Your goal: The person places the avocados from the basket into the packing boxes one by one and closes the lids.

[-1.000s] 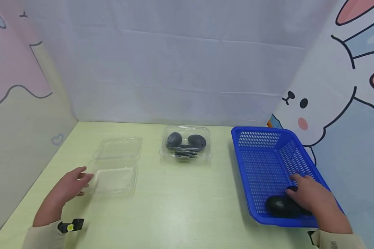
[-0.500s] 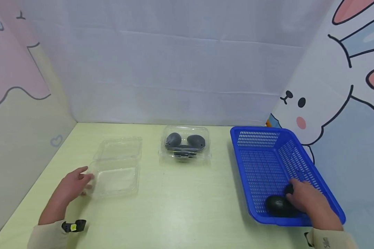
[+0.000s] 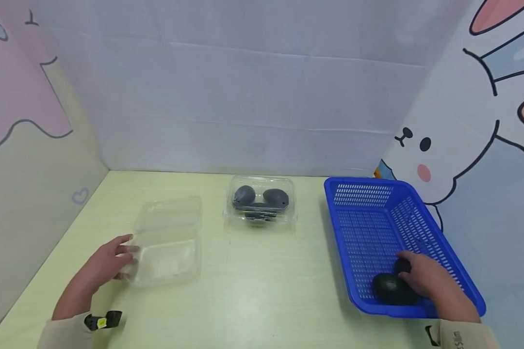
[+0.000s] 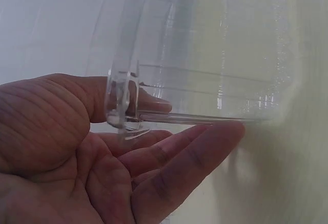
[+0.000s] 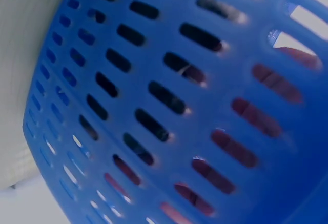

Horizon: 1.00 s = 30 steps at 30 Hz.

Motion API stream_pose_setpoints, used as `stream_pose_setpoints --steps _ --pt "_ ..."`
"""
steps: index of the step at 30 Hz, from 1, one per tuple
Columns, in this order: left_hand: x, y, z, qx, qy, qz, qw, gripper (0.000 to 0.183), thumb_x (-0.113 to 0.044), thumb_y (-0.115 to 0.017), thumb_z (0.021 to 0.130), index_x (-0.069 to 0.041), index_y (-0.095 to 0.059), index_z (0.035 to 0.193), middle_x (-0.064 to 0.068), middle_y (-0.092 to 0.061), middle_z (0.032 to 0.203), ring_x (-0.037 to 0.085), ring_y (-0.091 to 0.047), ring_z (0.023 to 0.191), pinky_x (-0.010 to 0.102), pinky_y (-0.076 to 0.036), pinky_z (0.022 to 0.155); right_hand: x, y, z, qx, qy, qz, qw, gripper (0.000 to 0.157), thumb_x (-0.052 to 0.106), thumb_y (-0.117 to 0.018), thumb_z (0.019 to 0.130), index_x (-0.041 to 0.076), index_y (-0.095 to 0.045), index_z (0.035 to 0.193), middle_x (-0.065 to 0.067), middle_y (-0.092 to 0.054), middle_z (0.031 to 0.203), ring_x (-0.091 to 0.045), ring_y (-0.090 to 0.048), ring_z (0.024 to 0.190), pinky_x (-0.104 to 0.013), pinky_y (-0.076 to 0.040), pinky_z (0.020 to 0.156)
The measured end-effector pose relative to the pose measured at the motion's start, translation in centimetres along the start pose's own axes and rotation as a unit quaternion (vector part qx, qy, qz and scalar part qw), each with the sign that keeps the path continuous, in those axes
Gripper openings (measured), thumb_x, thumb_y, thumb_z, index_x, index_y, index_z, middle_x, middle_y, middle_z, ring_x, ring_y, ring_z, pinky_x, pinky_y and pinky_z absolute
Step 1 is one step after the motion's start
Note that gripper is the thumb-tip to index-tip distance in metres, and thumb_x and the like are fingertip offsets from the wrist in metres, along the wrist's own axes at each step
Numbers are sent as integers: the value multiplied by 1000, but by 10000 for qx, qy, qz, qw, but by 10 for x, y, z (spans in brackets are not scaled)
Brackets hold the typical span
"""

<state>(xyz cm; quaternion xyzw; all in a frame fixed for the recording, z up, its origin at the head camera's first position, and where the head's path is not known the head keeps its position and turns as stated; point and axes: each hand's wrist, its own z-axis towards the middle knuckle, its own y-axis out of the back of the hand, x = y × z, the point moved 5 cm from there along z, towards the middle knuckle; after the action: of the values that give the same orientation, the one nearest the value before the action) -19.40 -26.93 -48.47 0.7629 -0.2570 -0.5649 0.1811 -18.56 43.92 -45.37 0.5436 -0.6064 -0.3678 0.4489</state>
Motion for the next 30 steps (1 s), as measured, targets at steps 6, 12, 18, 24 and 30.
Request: stream_pose_setpoints --steps 6,12,18,24,30 --pt "-2 -13 -7 125 -111 -393 9991 64 -4 -49 102 10 -21 157 38 -43 147 38 -63 112 37 -58 63 1 -1 1 -98 216 76 9997 47 6 -73 90 -15 -56 129 -46 -55 121 -68 -49 113 -75 -43 88" --pt "-8 -24 -14 271 -22 -712 9971 62 -7 -49 105 7 -21 158 38 -41 149 48 -57 122 39 -59 68 5 6 0 -471 434 126 9979 46 3 -73 89 -14 -57 129 -45 -56 118 -67 -52 109 -74 -45 85" --pt "-11 -32 -16 287 14 -821 9962 61 -9 -48 107 6 -21 159 37 -39 151 52 -49 130 39 -59 70 17 25 -6 -951 330 142 9948 48 5 -69 94 -9 -52 137 -47 -47 128 -68 -45 114 -78 -41 86" --pt "-14 -38 -15 251 -68 -886 9957 62 -8 -50 106 6 -21 159 34 -35 156 54 -43 136 38 -60 70 36 42 -12 -1482 430 232 9878 53 8 -67 97 -4 -48 145 -44 -42 136 -66 -41 120 -80 -38 89" --pt "-15 -41 -13 237 -85 -966 9950 63 -7 -53 105 5 -23 159 33 -36 156 54 -45 133 40 -60 71 57 58 -17 -1867 526 326 9805 57 10 -67 98 0 -46 150 -40 -41 140 -63 -41 121 -80 -38 90"
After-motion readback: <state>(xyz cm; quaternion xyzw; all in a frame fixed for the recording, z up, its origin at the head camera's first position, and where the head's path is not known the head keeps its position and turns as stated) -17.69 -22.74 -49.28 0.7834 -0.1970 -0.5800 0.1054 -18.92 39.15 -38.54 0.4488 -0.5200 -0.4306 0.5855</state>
